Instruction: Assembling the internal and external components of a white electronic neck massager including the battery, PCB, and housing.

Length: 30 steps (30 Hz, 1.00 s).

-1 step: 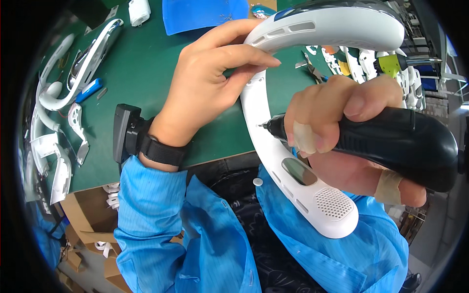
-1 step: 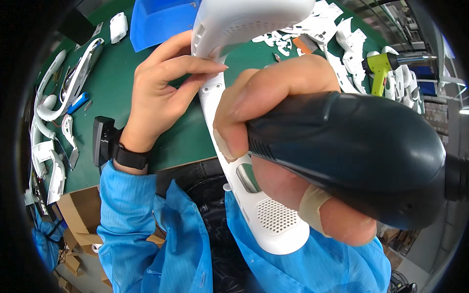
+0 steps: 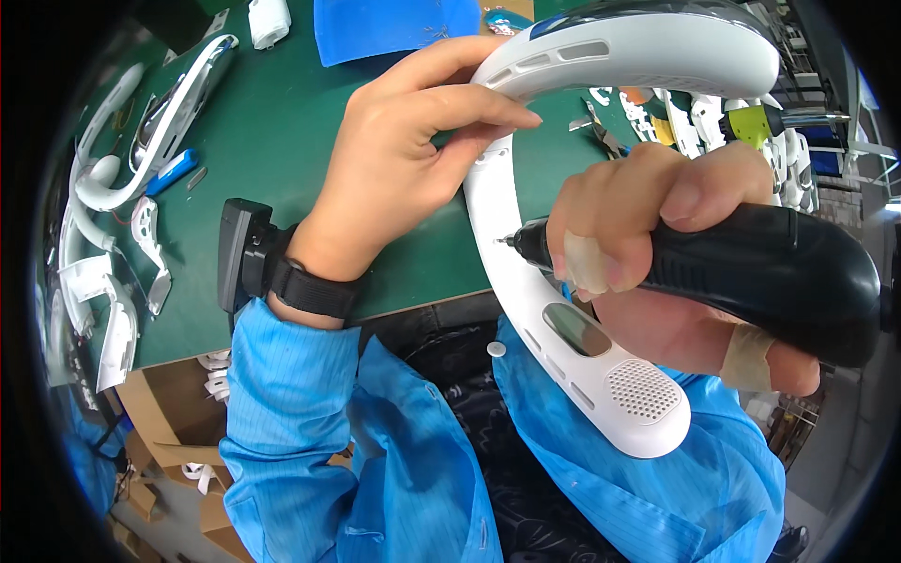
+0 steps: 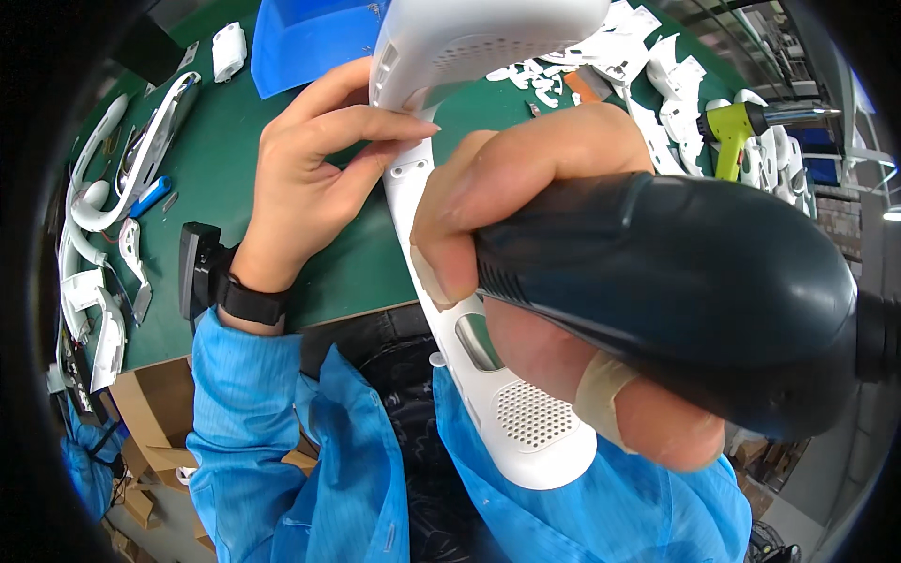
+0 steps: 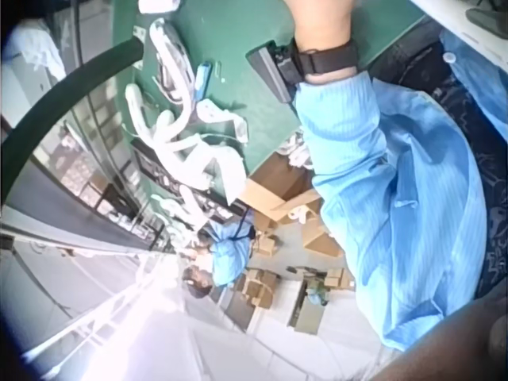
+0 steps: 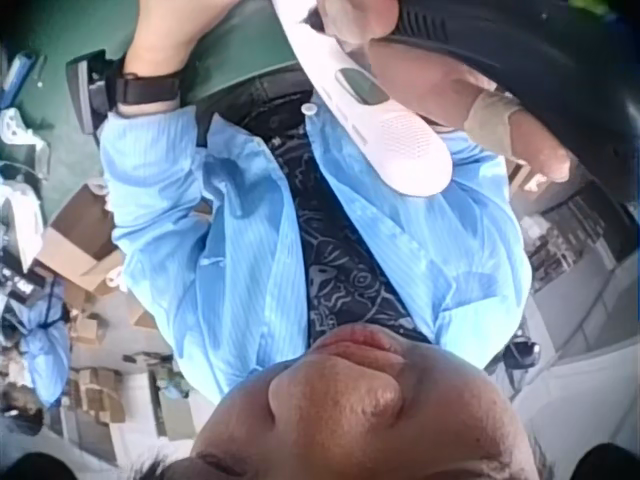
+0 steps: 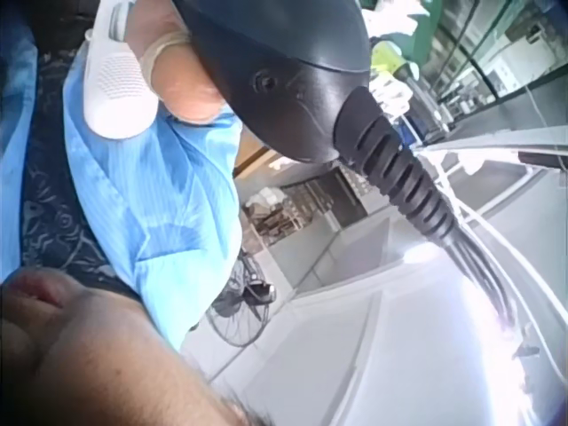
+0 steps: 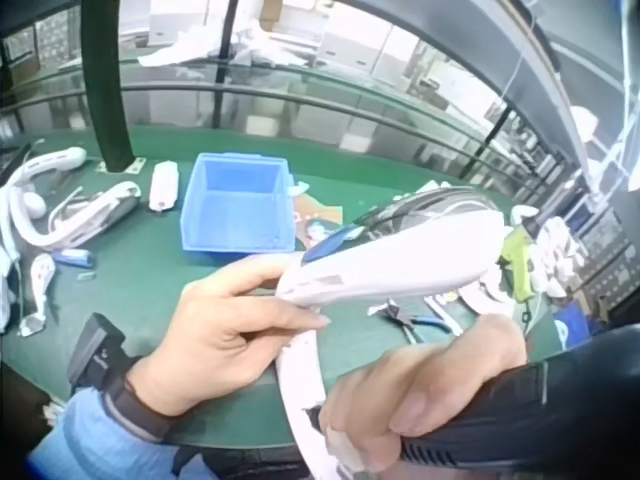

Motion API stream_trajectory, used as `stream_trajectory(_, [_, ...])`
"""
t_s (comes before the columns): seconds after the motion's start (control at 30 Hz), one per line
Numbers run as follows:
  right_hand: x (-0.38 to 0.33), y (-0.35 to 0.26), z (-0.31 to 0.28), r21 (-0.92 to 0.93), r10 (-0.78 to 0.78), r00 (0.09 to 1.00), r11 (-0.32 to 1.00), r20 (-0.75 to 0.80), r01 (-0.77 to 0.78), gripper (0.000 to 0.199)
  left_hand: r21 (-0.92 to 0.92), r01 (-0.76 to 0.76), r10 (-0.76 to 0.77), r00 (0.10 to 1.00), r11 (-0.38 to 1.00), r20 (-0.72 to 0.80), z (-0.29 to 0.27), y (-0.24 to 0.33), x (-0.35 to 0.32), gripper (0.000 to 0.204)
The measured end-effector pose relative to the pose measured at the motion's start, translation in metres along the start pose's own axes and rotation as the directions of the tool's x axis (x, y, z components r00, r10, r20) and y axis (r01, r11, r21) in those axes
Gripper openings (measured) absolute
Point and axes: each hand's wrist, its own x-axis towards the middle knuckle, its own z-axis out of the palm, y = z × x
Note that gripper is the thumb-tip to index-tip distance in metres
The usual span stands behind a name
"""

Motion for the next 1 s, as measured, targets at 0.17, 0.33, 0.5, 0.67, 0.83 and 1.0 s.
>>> stream_trajectory(0.17, [-0.009, 0.007, 0.008, 0.041, 0.083, 0.982, 0.996, -0.168, -0.077, 0.092, -0.001, -0.007, 0.007, 1.000, 1.000, -0.015, 0.000, -0.004, -0.002, 0.033])
stream_trajectory(0.33, [-0.006, 0.010, 0.009, 0.056, 0.066, 0.985, 0.997, -0.162, -0.057, 0.087, 0.002, -0.022, 0.022, 0.999, 1.000, -0.044, 0.002, -0.006, 0.001, 0.026])
stream_trajectory(0.5, [-0.002, 0.010, 0.024, 0.035, 0.149, 0.966, 0.989, -0.212, -0.144, 0.081, -0.070, 0.043, -0.048, 0.996, 0.997, -0.071, 0.003, -0.010, -0.005, 0.025])
stream_trajectory(0.67, [-0.001, 0.015, 0.027, 0.056, 0.134, 0.968, 0.991, -0.210, -0.125, 0.082, -0.043, 0.013, -0.018, 0.992, 0.999, -0.124, 0.008, -0.011, -0.005, 0.020])
stream_trajectory(0.83, [0.002, 0.012, 0.029, 0.050, 0.190, 0.961, 0.982, -0.202, -0.183, 0.080, -0.054, 0.021, -0.028, 0.990, 0.998, -0.137, 0.006, -0.010, -0.007, 0.019])
stream_trajectory(1.0, [0.001, 0.019, 0.023, 0.085, 0.085, 0.980, 0.994, -0.180, -0.071, 0.086, -0.046, 0.063, -0.066, 0.996, 0.997, -0.058, 0.000, -0.005, -0.005, 0.025])
